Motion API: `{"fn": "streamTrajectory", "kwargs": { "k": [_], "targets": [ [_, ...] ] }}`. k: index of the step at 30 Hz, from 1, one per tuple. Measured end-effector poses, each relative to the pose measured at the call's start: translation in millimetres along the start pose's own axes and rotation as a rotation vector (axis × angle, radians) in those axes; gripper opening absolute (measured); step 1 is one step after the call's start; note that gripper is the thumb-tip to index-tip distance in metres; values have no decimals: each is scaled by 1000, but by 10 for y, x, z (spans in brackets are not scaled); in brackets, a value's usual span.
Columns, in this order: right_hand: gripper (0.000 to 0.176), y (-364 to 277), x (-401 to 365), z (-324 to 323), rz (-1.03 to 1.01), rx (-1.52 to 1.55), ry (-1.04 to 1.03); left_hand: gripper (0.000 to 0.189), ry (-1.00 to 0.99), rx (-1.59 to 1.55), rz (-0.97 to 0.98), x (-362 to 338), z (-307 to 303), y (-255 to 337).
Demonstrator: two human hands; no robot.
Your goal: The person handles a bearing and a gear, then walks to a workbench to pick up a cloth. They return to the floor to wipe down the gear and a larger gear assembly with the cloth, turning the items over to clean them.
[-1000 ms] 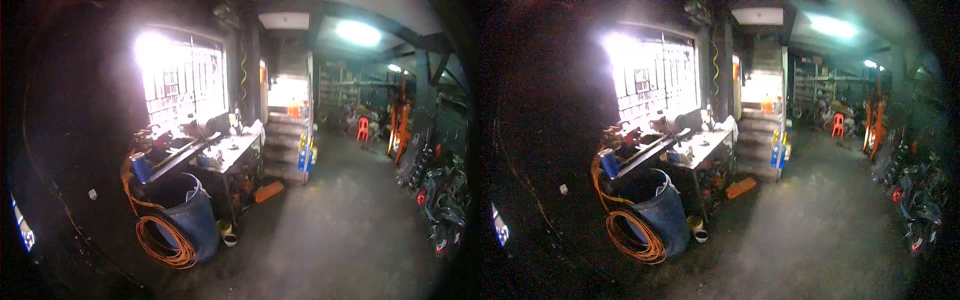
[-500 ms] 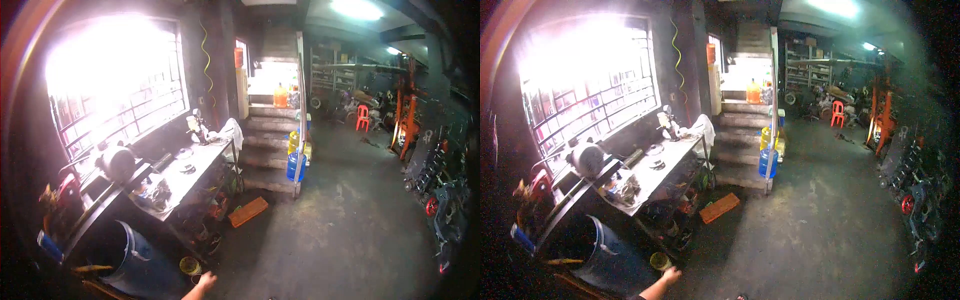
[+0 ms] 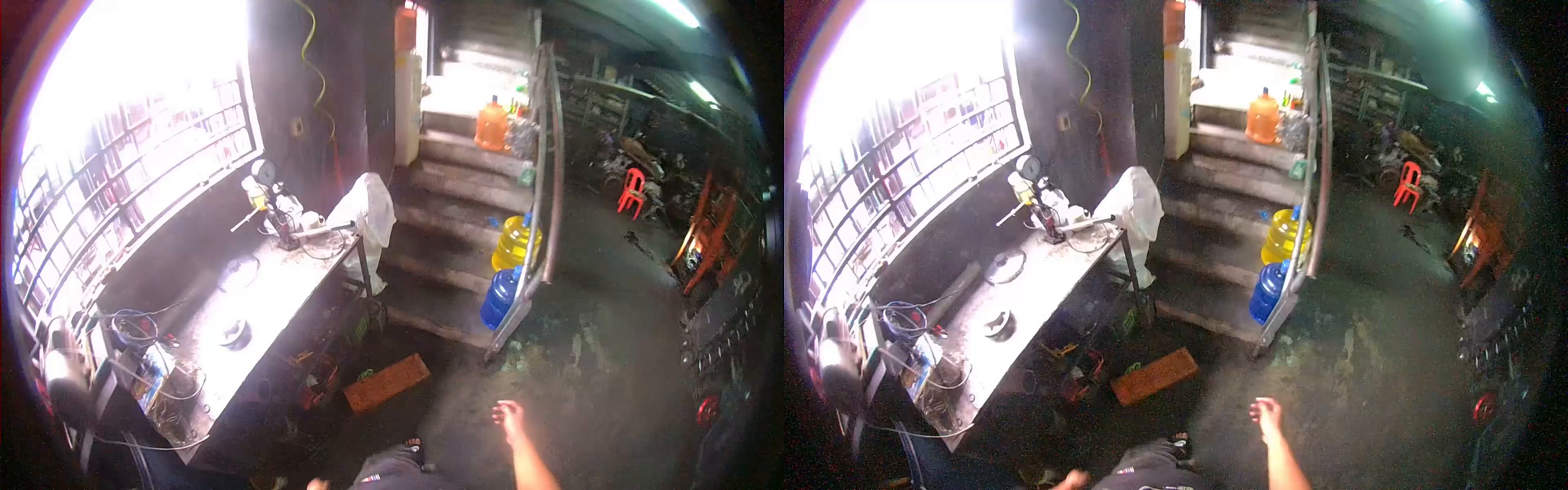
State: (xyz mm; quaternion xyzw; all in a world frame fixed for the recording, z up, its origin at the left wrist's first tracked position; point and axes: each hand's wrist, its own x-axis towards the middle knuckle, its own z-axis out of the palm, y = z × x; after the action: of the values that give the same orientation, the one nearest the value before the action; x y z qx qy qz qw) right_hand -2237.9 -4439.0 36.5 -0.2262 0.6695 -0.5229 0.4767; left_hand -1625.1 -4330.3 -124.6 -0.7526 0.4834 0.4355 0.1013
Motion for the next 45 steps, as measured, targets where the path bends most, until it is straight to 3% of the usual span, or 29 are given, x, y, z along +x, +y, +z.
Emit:
{"fn": "streamTrajectory", "kwargs": {
  "k": [2, 4, 5, 6, 7, 9, 11, 13, 14, 15, 17, 18, 21, 25, 27, 33, 37, 40, 42, 45],
  "targets": [
    [16, -428, 438, 407, 5, 14, -89, 49, 269, -138, 313, 562, -671, 1616],
    [16, -955, 895, 662, 13, 54, -114, 43, 359, -45, 640, 934, -1659, 3477],
    [16, -1192, 1232, 765, 20, 87, -105, 42, 296, -171, 709, 907, -2193, 4461],
    [16, -1403, 1606, 867, 20, 120, -97, 41, 204, -76, 711, 1357, -2549, 5207],
    [16, -1632, 1991, 954, 4, 114, -52, 43, 104, -251, 704, 1590, -2891, 5949],
    [15, -2080, 2941, 1222, -37, 100, 11, 45, 229, -331, 839, 2549, -3319, 7075],
    [15, -2279, 4030, 1445, -7, 90, 36, 46, 350, -300, 731, 3329, -3798, 7990],
    [15, -2572, 5060, 1651, 79, 41, 22, 50, 513, -301, 614, 4219, -3875, 8459],
    [15, -2656, 5645, 1764, 143, -20, 35, 50, 435, -338, 545, 4565, -4079, 8701],
    [14, -2852, 6140, 1901, 191, -18, -19, 50, 327, -357, 469, 4795, -4195, 8799],
    [14, -3182, 6961, 2212, 137, -174, -113, 42, 335, -211, 314, 5296, -4513, 8977],
    [15, -3395, 7232, 2412, 150, -214, -161, 40, 395, -311, 291, 5502, -4671, 9014],
    [14, -3694, 7662, 2778, 271, -289, -264, 33, 682, -346, 201, 6032, -5198, 9129],
    [13, -3677, 7957, 2918, 419, -505, -480, 40, 851, -341, -27, 6936, -5838, 9058],
    [13, -3703, 8158, 2954, 422, -606, -487, 41, 912, -314, -143, 7403, -6068, 8974],
    [15, -3960, 8746, 2665, 515, -884, -236, 42, 612, -297, -277, 8567, -6226, 8802],
    [17, -4048, 8813, 2599, 531, -950, -285, 42, 359, -397, -286, 8255, -5824, 8749],
    [15, -4194, 8800, 3230, 440, -863, -506, 43, 157, -558, -339, 7488, -5690, 8817],
    [15, -4335, 8759, 3835, 496, -781, -593, 44, 30, -669, -372, 6990, -5672, 8916],
    [15, -4636, 8765, 4779, 452, -641, -755, 46, 41, -765, -439, 6524, -5845, 9203]
  ]
}}
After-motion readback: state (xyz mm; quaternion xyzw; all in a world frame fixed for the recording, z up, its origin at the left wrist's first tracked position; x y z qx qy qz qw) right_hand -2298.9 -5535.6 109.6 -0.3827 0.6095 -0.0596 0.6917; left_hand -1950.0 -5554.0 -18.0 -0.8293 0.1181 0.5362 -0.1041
